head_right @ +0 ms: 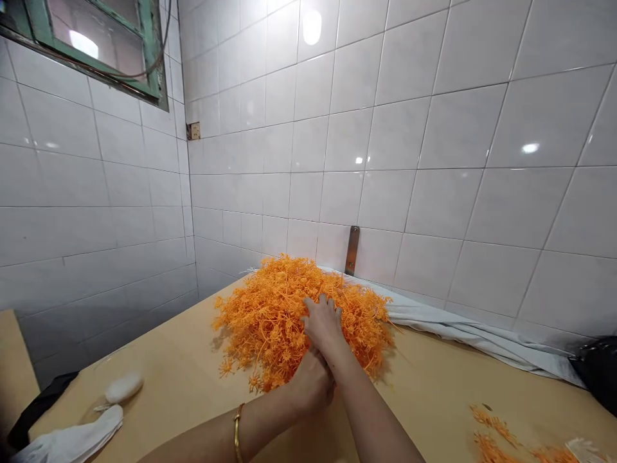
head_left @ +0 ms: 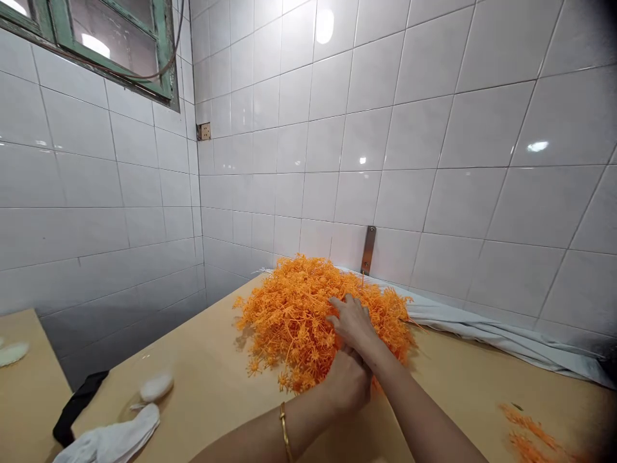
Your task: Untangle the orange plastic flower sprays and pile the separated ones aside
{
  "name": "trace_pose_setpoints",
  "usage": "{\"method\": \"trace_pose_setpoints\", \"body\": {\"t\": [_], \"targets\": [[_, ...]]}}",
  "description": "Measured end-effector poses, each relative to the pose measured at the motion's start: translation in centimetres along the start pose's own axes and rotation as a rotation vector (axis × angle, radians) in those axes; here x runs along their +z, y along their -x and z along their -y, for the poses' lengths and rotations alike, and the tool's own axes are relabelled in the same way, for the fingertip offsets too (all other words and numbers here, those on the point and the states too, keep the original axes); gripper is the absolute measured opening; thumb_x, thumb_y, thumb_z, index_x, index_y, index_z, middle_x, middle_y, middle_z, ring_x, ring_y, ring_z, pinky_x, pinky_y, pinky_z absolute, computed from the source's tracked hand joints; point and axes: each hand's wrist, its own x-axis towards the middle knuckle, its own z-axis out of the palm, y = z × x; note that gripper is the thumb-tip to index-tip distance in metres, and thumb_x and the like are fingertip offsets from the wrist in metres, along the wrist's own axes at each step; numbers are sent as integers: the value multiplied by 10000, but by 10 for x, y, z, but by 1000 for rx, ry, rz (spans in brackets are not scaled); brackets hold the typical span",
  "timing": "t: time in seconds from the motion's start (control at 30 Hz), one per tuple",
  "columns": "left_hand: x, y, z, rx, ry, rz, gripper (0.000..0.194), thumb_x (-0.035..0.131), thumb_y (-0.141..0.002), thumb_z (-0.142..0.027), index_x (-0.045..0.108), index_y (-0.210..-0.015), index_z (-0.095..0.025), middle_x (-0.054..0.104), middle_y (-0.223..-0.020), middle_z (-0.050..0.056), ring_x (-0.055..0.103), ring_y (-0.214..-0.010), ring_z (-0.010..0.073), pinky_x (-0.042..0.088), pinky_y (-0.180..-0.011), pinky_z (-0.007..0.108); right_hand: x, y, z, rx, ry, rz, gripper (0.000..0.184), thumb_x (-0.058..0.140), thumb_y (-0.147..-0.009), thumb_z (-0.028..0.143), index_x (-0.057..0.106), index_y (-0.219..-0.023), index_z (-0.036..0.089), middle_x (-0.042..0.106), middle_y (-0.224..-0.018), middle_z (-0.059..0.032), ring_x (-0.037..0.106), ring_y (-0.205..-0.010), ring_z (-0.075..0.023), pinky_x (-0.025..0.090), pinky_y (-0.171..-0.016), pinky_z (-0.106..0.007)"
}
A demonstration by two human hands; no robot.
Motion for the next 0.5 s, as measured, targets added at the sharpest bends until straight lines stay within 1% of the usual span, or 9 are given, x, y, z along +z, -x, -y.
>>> {"method": "trace_pose_setpoints", "body": {"t": [0.03,0.1,0.17,0.2,0.27,0.33,0.37,0.43,0.5], "targets": [[-1,8,4,145,-93,23,459,388,-759,-230,433,-1199,-107,471,-1184,166,383,-1127,280,328,-917,450,1,-1,-4,15,-61,-34,225,475,-741,271,612,-909,209,539,-949,-102,466,-907,-245,336,-754,-371],[-5,22,14,350,-264,35,498,410,-758,-212,367,-1245,-121,314,-1324,162,211,-1230,323,248,-952,509,-2,-5,-10,39,-251,-141,211,419,-764,259,610,-722,180,546,-786,-67,485,-806,-196,341,-717,-317],[-11,30,28,434,-375,52,478,385,-783,-192,347,-1257,-142,223,-1377,113,94,-1268,302,187,-992,488,-11,-11,-12,49,-407,-218,238,408,-761,290,560,-623,167,531,-680,-35,491,-716,-162,353,-674,-281],[-14,32,35,436,-414,58,471,364,-797,-183,333,-1266,-149,205,-1387,94,67,-1275,285,159,-1005,479,-18,-14,-12,54,-504,-233,243,407,-757,311,538,-612,166,526,-648,-21,493,-677,-148,362,-651,-266],[-20,32,50,359,-459,68,475,336,-822,-216,285,-1293,-182,181,-1396,74,50,-1279,272,100,-1004,512,-34,-18,-8,88,-783,-223,238,421,-739,362,514,-637,168,530,-619,-1,503,-618,-127,381,-613,-249],[-26,28,63,218,-454,78,517,344,-820,-368,245,-1310,-235,145,-1404,70,31,-1271,319,54,-953,600,-52,-19,-4,154,-1139,-169,235,497,-675,401,501,-656,168,542,-598,12,510,-561,-113,394,-579,-242],[-29,27,70,140,-437,86,562,349,-795,-460,237,-1310,-267,126,-1408,61,15,-1264,349,50,-923,634,-61,-18,-2,184,-1268,-136,243,540,-636,405,498,-654,166,546,-584,17,507,-531,-105,396,-562,-238],[-33,23,80,-2,-388,114,669,346,-713,-616,241,-1303,-316,101,-1413,30,-15,-1244,403,84,-890,655,-73,-13,-1,219,-1353,-90,251,596,-589,388,494,-625,161,540,-542,28,486,-478,-85,390,-531,-224],[-37,20,88,-101,-340,149,735,338,-651,-689,259,-1292,-340,98,-1413,2,-6,-1232,428,142,-895,625,-80,-6,-6,246,-1355,-75,228,618,-587,350,498,-603,157,532,-517,35,471,-448,-70,385,-514,-213]]}}
